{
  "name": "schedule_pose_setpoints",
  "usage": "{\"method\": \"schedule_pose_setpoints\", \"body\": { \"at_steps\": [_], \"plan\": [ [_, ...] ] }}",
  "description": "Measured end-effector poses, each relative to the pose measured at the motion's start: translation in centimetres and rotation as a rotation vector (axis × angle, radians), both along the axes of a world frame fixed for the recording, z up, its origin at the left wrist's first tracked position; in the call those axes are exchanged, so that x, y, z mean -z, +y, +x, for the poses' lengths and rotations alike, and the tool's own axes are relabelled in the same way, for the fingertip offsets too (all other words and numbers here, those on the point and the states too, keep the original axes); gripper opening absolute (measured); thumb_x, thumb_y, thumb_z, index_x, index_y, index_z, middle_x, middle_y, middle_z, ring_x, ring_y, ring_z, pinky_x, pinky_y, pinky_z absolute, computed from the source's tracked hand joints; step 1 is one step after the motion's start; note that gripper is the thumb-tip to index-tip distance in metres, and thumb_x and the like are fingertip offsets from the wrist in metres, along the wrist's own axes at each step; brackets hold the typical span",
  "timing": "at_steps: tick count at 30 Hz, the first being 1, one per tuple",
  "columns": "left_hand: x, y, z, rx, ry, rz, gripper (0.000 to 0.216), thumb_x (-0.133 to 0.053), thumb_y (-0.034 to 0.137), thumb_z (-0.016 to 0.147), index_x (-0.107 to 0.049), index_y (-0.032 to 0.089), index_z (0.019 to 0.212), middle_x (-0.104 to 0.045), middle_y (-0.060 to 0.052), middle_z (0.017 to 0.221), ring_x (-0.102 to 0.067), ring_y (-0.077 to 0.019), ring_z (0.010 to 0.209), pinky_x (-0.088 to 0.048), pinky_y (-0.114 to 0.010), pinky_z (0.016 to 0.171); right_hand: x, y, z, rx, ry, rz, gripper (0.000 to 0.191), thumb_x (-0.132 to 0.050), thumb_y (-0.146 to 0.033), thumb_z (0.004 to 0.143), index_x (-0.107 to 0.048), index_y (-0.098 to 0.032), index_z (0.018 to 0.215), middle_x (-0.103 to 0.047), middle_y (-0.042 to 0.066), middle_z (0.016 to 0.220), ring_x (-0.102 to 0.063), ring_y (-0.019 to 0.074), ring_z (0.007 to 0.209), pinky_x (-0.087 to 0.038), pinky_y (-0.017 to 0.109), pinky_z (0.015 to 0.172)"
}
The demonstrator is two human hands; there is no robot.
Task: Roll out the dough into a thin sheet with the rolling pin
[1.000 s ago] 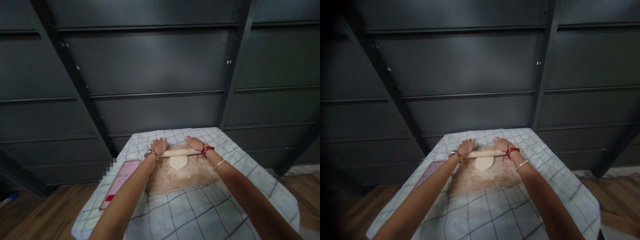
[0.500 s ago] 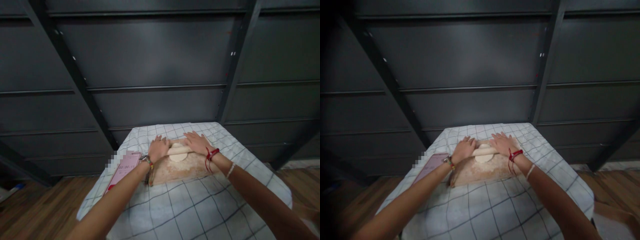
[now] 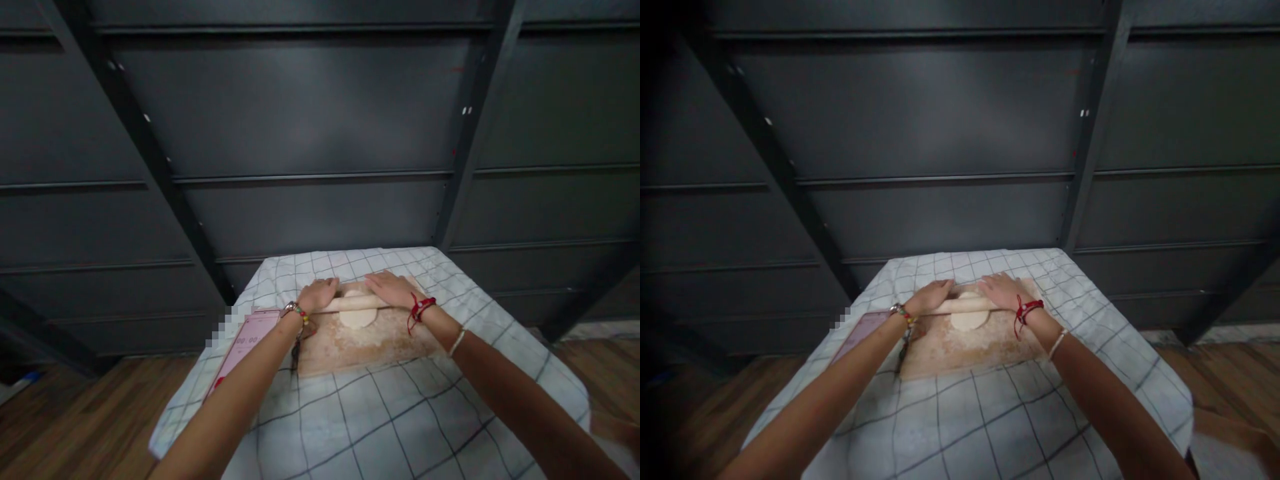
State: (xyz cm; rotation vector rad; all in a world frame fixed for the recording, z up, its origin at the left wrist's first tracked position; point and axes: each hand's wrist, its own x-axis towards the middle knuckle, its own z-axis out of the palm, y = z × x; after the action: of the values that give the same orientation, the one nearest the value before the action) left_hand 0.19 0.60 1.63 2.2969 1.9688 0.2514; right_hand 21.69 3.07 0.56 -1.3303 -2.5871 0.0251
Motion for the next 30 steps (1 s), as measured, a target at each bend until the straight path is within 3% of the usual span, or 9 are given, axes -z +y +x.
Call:
{"method": "schedule_pose_setpoints", "body": {
  "at_steps": [4,8,13,16,21,26,30],
  "plan": [
    [0.9,-1.8,-0.3,0.096,0.064,-0.053,0.036,-0.032,0.036,0.098,-0.063,0.022,0.109,-0.063,-0.007,0.121,-0.055,-0.0243,0.115,-0.043,-0.036,0.095,0.0,-2.9,0.5,0.052,-0.026,-0.049,0.055,-0.019,-0.049,0.098,-0.051,-0.024,0.135,-0.053,0.007,0.138,-0.040,0.0287,0.132,-0.025,0.052,0.109],
    [0.9,-4.2,0.2,0.116,0.148,-0.050,0.043,-0.023,0.034,0.099,-0.058,0.020,0.120,-0.058,-0.011,0.129,-0.049,-0.0251,0.123,-0.042,-0.038,0.097,-0.4,-6.0,0.7,0.083,-0.048,-0.053,0.059,-0.017,-0.050,0.098,-0.047,-0.019,0.138,-0.048,0.008,0.143,-0.034,0.0319,0.134,-0.025,0.056,0.106],
    [0.9,-8.3,1.4,0.051,0.160,0.072,0.045,-0.021,0.032,0.099,-0.052,0.018,0.129,-0.057,-0.011,0.131,-0.052,-0.0249,0.120,-0.041,-0.040,0.098,0.4,-9.5,1.3,0.079,-0.075,0.017,0.053,-0.023,-0.046,0.098,-0.051,-0.013,0.130,-0.052,0.016,0.135,-0.039,0.0338,0.129,-0.029,0.059,0.101],
    [1.7,-10.9,1.9,0.002,0.158,0.145,0.048,-0.024,0.037,0.100,-0.047,0.015,0.136,-0.048,-0.013,0.141,-0.043,-0.0284,0.130,-0.032,-0.043,0.106,1.5,-11.4,1.8,0.064,-0.083,0.073,0.045,-0.032,-0.041,0.098,-0.052,-0.014,0.128,-0.056,0.016,0.128,-0.043,0.0326,0.123,-0.027,0.058,0.102],
    [2.6,-14.0,2.3,-0.004,0.130,0.165,0.051,-0.022,0.037,0.101,-0.041,0.014,0.141,-0.041,-0.012,0.147,-0.035,-0.0281,0.136,-0.028,-0.043,0.110,2.1,-13.3,2.7,0.042,-0.070,0.119,0.035,-0.037,-0.030,0.098,-0.057,-0.015,0.123,-0.062,0.013,0.110,-0.054,0.0269,0.106,-0.036,0.044,0.095],
    [1.3,-13.7,1.5,0.021,0.083,0.259,0.050,-0.021,0.038,0.101,-0.046,0.013,0.137,-0.047,-0.013,0.142,-0.042,-0.0250,0.131,-0.033,-0.037,0.107,-0.5,-13.2,3.7,-0.085,-0.082,0.293,0.031,-0.041,-0.032,0.098,-0.061,-0.018,0.116,-0.063,0.012,0.106,-0.056,0.0260,0.100,-0.040,0.038,0.087],
    [-1.1,-9.8,0.8,-0.018,0.050,0.409,0.047,-0.019,0.032,0.102,-0.048,0.009,0.132,-0.054,-0.015,0.133,-0.048,-0.0226,0.124,-0.035,-0.033,0.105,-3.6,-10.4,3.7,-0.099,-0.055,0.420,0.030,-0.041,-0.034,0.097,-0.062,-0.019,0.114,-0.063,0.012,0.105,-0.055,0.0263,0.099,-0.038,0.039,0.087]
  ]
}}
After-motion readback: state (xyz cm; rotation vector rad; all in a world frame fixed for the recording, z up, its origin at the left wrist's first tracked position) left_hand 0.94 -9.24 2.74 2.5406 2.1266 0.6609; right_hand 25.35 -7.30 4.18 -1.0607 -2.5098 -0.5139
